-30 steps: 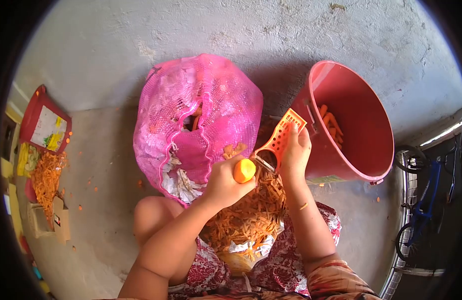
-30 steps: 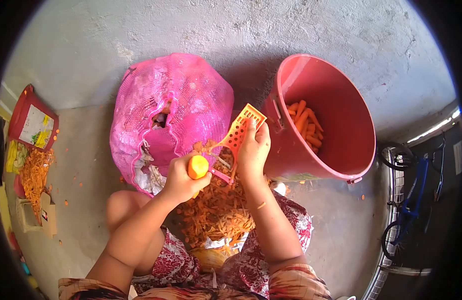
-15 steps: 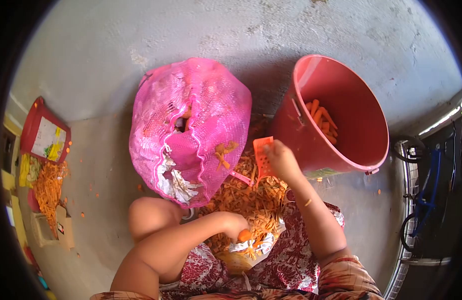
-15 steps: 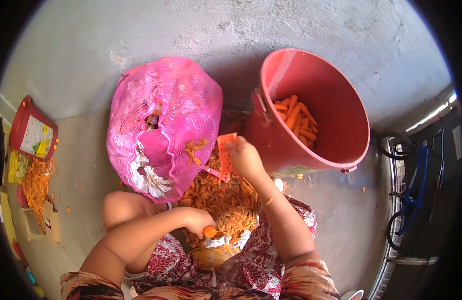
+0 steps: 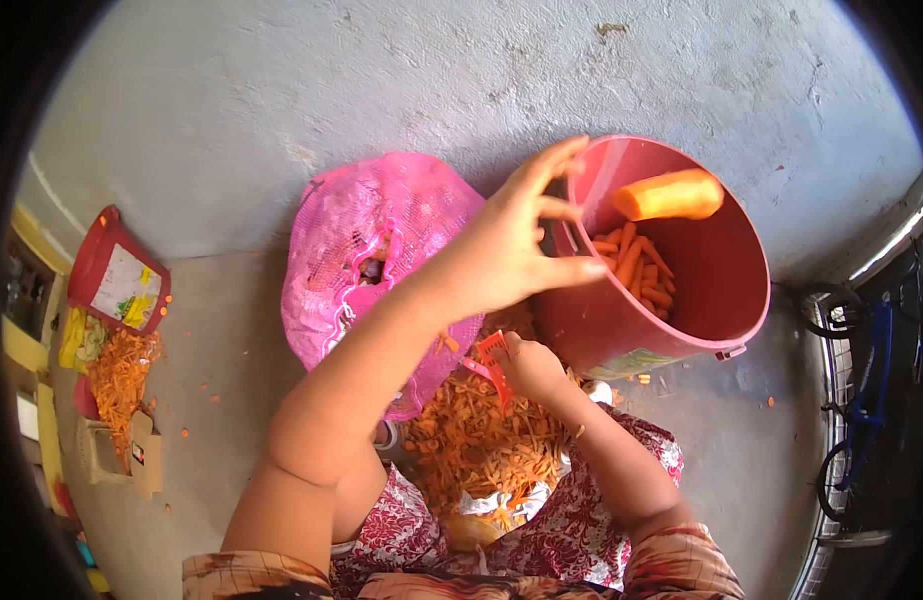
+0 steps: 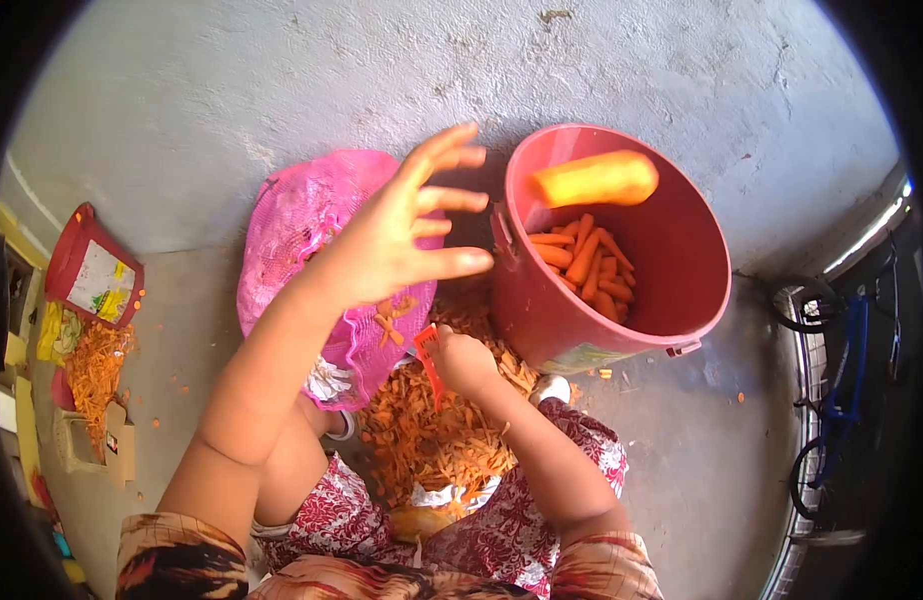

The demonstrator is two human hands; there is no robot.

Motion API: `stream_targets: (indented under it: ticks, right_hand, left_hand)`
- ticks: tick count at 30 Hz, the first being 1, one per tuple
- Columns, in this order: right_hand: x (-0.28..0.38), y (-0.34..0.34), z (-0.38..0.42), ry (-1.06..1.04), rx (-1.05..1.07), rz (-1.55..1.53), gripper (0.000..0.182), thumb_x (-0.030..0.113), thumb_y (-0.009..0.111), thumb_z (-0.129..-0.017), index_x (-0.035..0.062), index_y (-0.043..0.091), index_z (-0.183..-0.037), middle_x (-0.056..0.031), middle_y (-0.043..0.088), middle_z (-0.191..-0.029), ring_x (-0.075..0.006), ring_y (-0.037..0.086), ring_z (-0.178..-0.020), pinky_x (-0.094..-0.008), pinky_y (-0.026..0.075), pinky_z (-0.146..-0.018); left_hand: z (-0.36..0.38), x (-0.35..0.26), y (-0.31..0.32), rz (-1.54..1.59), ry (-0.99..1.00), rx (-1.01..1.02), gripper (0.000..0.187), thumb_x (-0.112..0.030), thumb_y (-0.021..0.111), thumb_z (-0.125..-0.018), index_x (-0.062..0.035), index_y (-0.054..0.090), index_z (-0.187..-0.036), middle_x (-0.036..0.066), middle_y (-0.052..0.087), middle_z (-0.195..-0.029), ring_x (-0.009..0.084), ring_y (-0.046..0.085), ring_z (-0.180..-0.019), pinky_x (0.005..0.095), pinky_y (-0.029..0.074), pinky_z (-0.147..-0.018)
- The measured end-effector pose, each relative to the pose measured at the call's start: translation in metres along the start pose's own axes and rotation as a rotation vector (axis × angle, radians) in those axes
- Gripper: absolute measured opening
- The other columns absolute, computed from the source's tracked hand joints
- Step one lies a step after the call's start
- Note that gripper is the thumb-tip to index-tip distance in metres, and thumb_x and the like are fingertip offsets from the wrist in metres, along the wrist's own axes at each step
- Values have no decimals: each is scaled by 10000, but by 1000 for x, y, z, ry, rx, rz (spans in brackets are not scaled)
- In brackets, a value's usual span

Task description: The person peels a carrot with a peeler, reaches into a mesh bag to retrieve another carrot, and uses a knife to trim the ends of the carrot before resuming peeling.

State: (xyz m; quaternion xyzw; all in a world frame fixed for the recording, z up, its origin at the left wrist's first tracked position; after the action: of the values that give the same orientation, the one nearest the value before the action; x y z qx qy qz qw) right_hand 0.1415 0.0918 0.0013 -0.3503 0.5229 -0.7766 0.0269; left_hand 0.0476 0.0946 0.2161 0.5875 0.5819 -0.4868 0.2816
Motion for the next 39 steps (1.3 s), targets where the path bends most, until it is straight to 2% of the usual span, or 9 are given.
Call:
stream_targets:
  ticks: [3,8,14,18,26,29,32,35,39]
  right_hand:
    - [8,-16,7,-48,13,-36,285,282,432,-830,1,437,-878,-230,576,-729,-374,568,-704,-447,445,-625]
    - [9,-25,24,-120,7,35,269,284,426,-836,17,441,-864,-216,571,-669,-375,565,-651,-450,444,-592]
    - [15,-33,35,-231,-119,0,253,278,458,-829,26,436,-849,-193,540,-563,-366,546,-547,-444,432,-504]
    - [14,-38,32,-249,-147,-29,240,263,483,-822,30,427,-821,-191,525,-541,-364,534,-527,-443,424,-485]
    - [6,-40,28,-224,-163,-49,233,257,487,-821,37,416,-797,-189,523,-535,-360,535,-521,-441,422,-479]
    - [7,-41,28,-225,-170,-33,235,263,483,-822,39,420,-798,-184,521,-526,-356,534,-508,-439,423,-470]
    - [10,-34,25,-243,-151,-28,234,268,479,-822,39,430,-809,-179,519,-517,-353,531,-493,-439,423,-460]
    - [15,-32,24,-250,-154,-20,221,234,510,-808,33,429,-766,-179,503,-520,-363,516,-507,-439,409,-464]
    - [23,-34,22,-254,-142,-24,210,214,527,-799,33,430,-753,-175,505,-536,-359,515,-520,-433,409,-471]
  left_hand:
    - [23,73,-32,-105,-234,257,349,-83,577,-781,-25,475,-1111,68,537,-1032,137,511,-944,283,410,-839]
    - [104,249,-144,-228,-1000,-150,164,-159,529,-789,-14,571,-853,70,597,-775,128,557,-631,258,453,-571]
    - [113,287,-200,-1041,-679,-508,176,-203,595,-724,-46,541,-782,105,606,-811,263,585,-679,345,463,-619]
    - [120,261,-210,-1262,-761,-593,273,-274,639,-684,-116,604,-904,129,613,-833,321,583,-789,417,461,-670]
    - [153,285,-228,-1109,-1090,-333,449,-299,696,-627,-106,554,-1007,136,594,-939,303,567,-875,424,452,-709]
    - [133,279,-206,-1302,-822,-411,370,-265,674,-642,-125,555,-963,144,596,-893,312,568,-840,432,454,-683]
    - [105,271,-175,-1057,-644,-291,327,-193,644,-647,-97,533,-940,150,568,-889,324,566,-798,430,458,-655]
    - [94,292,-158,-1432,-432,-1,359,-135,598,-661,-86,484,-997,145,521,-938,325,556,-820,420,462,-648]
    - [90,306,-157,-1383,-431,-102,344,-93,496,-725,-87,420,-1061,127,488,-976,313,531,-890,404,464,-666]
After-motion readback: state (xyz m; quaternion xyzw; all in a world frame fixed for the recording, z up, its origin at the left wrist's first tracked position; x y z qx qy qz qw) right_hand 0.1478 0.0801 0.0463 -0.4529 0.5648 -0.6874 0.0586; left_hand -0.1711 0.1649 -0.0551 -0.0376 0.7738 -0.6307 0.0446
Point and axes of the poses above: each hand's wrist, its own z-axis away from the middle knuckle, its own y-axis out of the palm, x = y × z, the point moved 4 cm from there along -z, towards the middle knuckle
